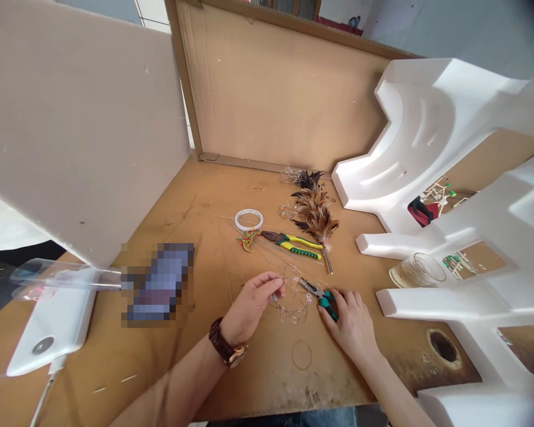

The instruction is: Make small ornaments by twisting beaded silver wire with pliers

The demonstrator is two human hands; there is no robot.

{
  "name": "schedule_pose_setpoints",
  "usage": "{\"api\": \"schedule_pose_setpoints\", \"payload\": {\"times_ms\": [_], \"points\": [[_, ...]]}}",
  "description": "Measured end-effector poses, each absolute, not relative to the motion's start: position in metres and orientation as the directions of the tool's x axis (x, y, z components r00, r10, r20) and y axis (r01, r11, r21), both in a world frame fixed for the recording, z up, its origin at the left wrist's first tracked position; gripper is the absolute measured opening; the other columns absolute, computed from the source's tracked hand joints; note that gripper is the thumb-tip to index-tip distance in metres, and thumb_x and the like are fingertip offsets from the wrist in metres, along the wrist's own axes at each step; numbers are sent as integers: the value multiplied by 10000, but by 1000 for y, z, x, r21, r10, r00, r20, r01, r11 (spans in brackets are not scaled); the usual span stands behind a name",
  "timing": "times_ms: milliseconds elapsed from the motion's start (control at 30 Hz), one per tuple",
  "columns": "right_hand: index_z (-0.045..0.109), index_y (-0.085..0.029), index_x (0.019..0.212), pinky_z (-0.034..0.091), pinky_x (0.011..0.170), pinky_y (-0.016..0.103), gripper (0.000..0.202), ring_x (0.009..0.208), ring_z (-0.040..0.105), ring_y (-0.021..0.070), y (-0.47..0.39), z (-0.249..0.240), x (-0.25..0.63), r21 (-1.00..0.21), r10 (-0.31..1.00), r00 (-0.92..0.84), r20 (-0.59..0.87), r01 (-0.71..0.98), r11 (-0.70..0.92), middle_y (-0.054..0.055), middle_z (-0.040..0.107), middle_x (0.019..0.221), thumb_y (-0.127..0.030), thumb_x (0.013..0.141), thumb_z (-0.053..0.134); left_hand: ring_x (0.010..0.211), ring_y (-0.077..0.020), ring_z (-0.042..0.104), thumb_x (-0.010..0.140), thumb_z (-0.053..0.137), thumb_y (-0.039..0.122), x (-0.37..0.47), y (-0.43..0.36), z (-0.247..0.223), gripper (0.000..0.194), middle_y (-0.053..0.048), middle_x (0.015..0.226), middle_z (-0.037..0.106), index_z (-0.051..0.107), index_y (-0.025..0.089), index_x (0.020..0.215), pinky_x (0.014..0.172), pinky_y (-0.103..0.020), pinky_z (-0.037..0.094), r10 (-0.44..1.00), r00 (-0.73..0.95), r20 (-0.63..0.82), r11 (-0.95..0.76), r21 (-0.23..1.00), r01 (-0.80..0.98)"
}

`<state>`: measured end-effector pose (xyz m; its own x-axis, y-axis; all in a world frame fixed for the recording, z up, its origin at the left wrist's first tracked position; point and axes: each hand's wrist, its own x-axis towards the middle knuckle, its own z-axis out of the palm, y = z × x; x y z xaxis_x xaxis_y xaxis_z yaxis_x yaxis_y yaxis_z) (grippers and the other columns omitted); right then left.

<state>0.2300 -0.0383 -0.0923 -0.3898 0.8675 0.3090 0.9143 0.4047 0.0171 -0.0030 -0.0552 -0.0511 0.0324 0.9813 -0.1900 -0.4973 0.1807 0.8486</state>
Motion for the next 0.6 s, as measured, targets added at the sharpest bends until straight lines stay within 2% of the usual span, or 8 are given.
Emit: {"api": "schedule_pose_setpoints", "payload": {"times_ms": [100,167,233,333,433,500,600], "points": [[545,-139,1121,414,772,382,381,902,512,241,-28,-98,229,-16,860,-379,341,912,409,126,571,1001,-394,844,486,635,-103,505,717,620,282,-2,-54,-52,147,-9,660,578,611,135,721,656,-236,396,980,21,-199,183,845,-502],[559,-153,1111,418,790,411,398,921,514,260,-20,-95,229,-95,863,-365,348,903,420,133,572,1025,-423,823,505,638,-106,501,714,624,290,-2,-55,-53,158,-10,662,578,610,133,728,657,-237,393,979,16,-203,184,849,-495],[575,-175,1090,424,818,413,383,952,517,263,-14,-84,226,-256,872,-350,342,859,444,127,569,1059,-432,813,518,639,-109,498,719,621,295,-2,-55,-54,163,-9,658,577,607,133,726,660,-238,391,980,16,-196,181,867,-464],[592,-202,1060,442,837,355,306,959,543,218,-7,-56,213,-587,898,-281,338,683,435,102,577,1063,-391,838,500,643,-111,497,730,616,305,-1,-55,-54,162,3,645,572,608,143,722,674,-236,388,985,14,-172,166,920,-354],[632,-222,995,470,748,303,250,843,576,179,-5,-29,190,-778,908,-357,219,498,383,71,618,988,-374,835,514,656,-117,503,715,632,316,0,-55,-54,167,5,668,580,619,151,736,670,-235,393,988,-23,-151,142,963,-230],[661,-216,946,465,672,284,233,747,568,163,-4,-22,176,-825,883,-447,143,439,356,56,634,876,-369,805,553,665,-123,510,708,637,321,0,-54,-55,173,2,688,585,622,152,742,658,-236,403,989,-38,-142,133,974,-185],[685,-202,885,439,614,264,230,700,551,153,1,-30,164,-903,878,-476,40,360,236,46,639,796,-377,763,598,673,-128,529,732,619,329,-1,-53,-56,179,-2,684,594,621,153,763,669,-240,421,990,-27,-136,130,977,-171]]}}
